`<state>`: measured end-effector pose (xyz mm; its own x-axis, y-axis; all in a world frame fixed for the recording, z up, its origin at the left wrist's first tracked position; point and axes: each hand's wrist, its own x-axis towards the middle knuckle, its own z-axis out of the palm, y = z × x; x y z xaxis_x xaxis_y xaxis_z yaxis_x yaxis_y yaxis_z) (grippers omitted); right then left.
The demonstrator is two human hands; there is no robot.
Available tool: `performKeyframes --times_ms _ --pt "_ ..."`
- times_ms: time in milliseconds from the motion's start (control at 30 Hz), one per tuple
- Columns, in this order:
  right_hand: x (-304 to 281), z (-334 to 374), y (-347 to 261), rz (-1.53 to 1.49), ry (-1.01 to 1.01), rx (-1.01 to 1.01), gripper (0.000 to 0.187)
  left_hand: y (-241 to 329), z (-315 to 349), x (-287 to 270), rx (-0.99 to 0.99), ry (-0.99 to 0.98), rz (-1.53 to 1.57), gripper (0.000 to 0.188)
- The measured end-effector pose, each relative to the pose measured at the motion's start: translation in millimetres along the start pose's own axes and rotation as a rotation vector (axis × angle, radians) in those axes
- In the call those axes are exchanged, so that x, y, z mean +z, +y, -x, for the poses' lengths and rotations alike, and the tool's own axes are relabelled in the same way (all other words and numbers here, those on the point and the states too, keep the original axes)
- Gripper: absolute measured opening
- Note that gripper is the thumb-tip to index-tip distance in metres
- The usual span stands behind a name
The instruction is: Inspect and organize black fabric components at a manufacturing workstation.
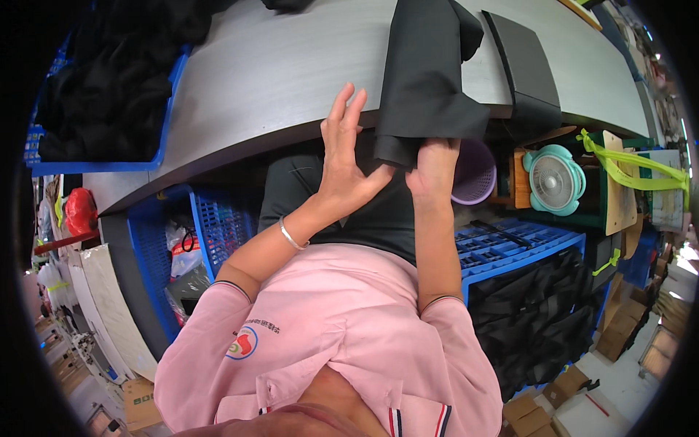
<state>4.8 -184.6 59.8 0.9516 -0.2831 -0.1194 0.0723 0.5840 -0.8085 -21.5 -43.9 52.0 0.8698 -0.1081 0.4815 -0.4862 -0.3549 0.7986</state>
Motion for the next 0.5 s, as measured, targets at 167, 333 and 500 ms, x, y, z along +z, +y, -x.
performKeyframes --times_ms 167,333,500 --pt "2 6 -6 -0.062 -0.066 -0.013 0.04 8 -17 11 -0.073 0.219 0.226 0.068" --pt "1 8 -4 -0.082 -0.035 0.007 0.039 19 -24 10 -0.004 0.267 0.253 0.061" --pt "2 10 -2 -0.099 -0.019 0.018 0.038 22 -22 5 0.026 0.286 0.211 0.059"
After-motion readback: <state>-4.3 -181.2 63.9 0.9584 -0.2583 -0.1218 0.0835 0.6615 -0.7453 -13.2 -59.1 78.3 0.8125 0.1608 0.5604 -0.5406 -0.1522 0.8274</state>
